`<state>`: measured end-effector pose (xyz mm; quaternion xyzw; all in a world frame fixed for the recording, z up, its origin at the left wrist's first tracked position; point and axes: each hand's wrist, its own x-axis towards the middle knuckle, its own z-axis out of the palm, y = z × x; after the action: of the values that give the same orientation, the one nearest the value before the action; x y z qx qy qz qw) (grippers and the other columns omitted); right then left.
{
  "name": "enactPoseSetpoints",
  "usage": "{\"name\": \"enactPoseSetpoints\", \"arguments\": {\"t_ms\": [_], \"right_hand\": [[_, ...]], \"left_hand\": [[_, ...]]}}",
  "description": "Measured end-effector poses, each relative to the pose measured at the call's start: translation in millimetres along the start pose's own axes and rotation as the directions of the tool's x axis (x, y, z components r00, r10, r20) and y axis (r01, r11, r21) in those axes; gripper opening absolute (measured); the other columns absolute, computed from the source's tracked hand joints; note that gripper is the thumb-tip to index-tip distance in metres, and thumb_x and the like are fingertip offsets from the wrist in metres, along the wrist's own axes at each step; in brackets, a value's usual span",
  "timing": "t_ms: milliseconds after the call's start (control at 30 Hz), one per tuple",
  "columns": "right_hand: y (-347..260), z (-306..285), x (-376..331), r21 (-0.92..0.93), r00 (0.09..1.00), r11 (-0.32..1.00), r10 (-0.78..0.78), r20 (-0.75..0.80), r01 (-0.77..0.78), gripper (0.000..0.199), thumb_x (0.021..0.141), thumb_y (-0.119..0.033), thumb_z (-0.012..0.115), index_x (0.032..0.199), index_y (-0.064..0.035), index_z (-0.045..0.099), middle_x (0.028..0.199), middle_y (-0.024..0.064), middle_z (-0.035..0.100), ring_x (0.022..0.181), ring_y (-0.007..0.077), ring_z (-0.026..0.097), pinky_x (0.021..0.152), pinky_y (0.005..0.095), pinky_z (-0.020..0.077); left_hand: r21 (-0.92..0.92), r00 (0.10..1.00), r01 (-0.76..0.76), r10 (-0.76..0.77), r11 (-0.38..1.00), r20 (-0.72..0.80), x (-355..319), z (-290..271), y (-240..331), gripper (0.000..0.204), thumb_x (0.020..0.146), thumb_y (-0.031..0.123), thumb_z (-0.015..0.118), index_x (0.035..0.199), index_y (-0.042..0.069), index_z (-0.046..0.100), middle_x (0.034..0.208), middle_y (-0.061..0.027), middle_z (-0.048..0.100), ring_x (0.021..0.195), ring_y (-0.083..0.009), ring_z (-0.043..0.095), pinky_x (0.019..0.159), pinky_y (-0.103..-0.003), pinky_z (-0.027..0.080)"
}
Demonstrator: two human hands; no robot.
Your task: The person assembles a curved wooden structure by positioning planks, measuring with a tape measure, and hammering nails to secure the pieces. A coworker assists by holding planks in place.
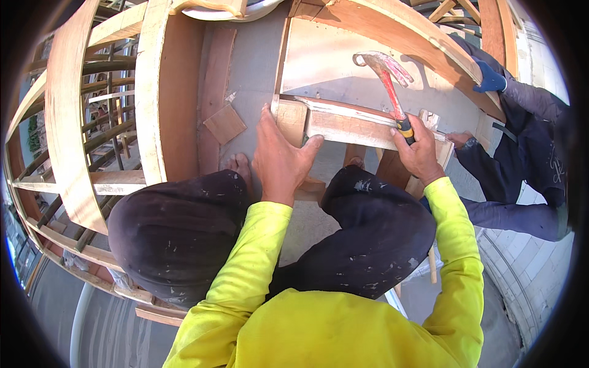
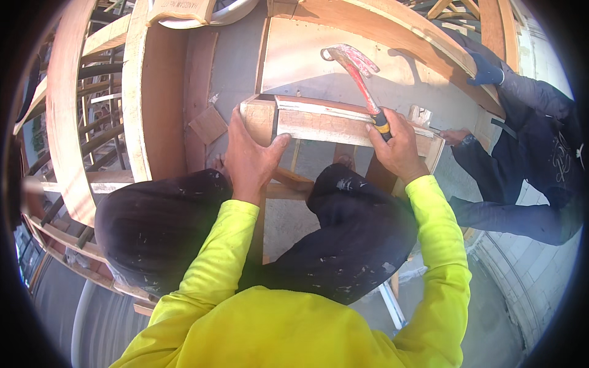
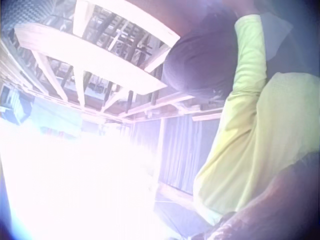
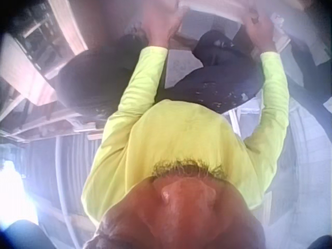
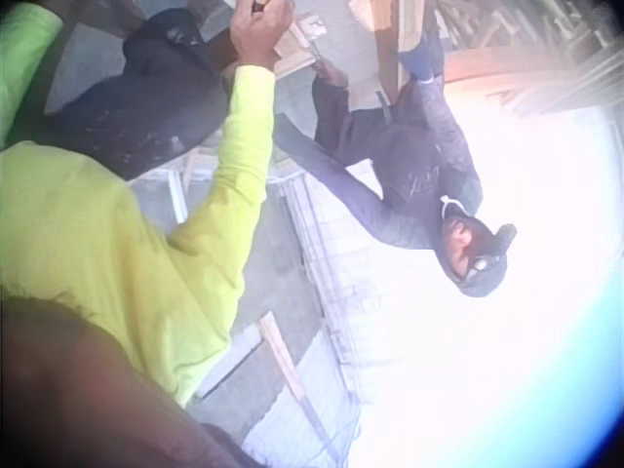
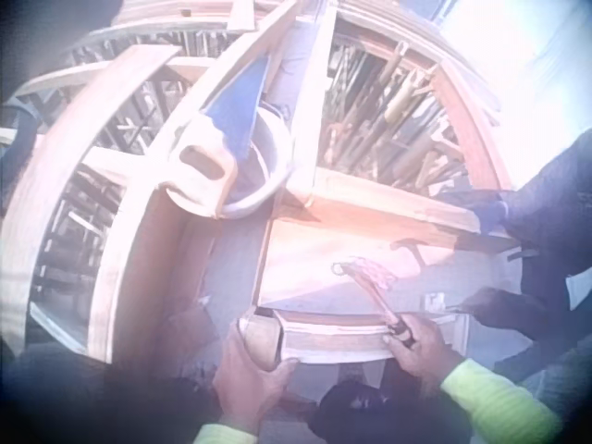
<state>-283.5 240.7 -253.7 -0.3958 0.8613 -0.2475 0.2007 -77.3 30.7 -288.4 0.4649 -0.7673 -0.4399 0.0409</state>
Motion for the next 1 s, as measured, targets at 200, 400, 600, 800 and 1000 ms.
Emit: {"name": "enactPoseSetpoints", "arguments": {"t_ms": [200, 400, 600, 800, 1000], "right_hand": [[-55.7, -29.4, -20.3, 0.196, 0.998, 0.979, -0.048, -0.041, 0.055, 0.039, 0.092, -0.009, 0.073, 0.126, 0.0018, 0.056, 0.096, 0.017, 0.069, 0.083, 0.034, 0.069, 0.074, 0.0373, 0.0536], [-72.5, -36.7, -39.6, 0.056, 0.982, 0.982, -0.184, 0.05, 0.181, 0.046, 0.096, -0.018, 0.071, 0.134, 0.0005, 0.052, 0.108, 0.0222, 0.067, 0.095, 0.0383, 0.068, 0.084, 0.0384, 0.0522], [-47.4, -11.0, -22.3, 0.071, 0.95, 0.986, -0.163, 0.266, 0.149, 0.05, 0.098, -0.021, 0.068, 0.14, 0.0004, 0.05, 0.122, 0.0281, 0.065, 0.102, 0.043, 0.068, 0.088, 0.0429, 0.0528], [-79.5, -22.4, -24.8, 0.364, 0.964, 0.897, -0.266, -0.006, 0.249, 0.05, 0.098, -0.012, 0.067, 0.141, 0.0026, 0.046, 0.112, 0.0222, 0.069, 0.09, 0.036, 0.07, 0.08, 0.0376, 0.0534], [-42.0, -8.3, -9.6, 0.066, 0.934, 0.985, -0.171, 0.314, 0.158, 0.047, 0.099, -0.014, 0.063, 0.14, 0.0022, 0.046, 0.104, 0.0216, 0.07, 0.083, 0.0426, 0.069, 0.075, 0.0443, 0.0544]], "left_hand": [[0.026, 0.993, 0.11, -0.109, 0.994, -0.043, 1.9, 4.3, 8.5, 0.089, 0.073, 0.039, 0.084, 0.14, -0.002, 0.044, 0.132, -0.0233, 0.059, 0.121, -0.0394, 0.06, 0.098, -0.047, 0.049], [0.067, 0.993, 0.076, -0.069, 0.995, -0.097, -7.3, 7.7, 0.7, 0.093, 0.076, 0.044, 0.082, 0.145, -0.002, 0.041, 0.133, -0.0228, 0.059, 0.122, -0.0406, 0.059, 0.1, -0.047, 0.048], [0.097, 0.993, 0.104, -0.098, 0.99, -0.071, -6.5, 7.6, 2.8, 0.093, 0.077, 0.043, 0.081, 0.146, -0.004, 0.04, 0.136, -0.0263, 0.057, 0.125, -0.0417, 0.057, 0.102, -0.048, 0.047], [0.158, 0.989, 0.107, -0.09, 0.982, -0.113, -9.2, 11.3, -5.7, 0.091, 0.077, 0.042, 0.081, 0.145, -0.004, 0.042, 0.135, -0.0269, 0.058, 0.123, -0.0413, 0.059, 0.1, -0.048, 0.049], [0.126, 0.986, 0.131, -0.117, 0.983, -0.116, -4.2, 6.5, 9.2, 0.089, 0.077, 0.044, 0.081, 0.143, -0.005, 0.044, 0.133, -0.0257, 0.06, 0.118, -0.042, 0.062, 0.097, -0.049, 0.05]]}}
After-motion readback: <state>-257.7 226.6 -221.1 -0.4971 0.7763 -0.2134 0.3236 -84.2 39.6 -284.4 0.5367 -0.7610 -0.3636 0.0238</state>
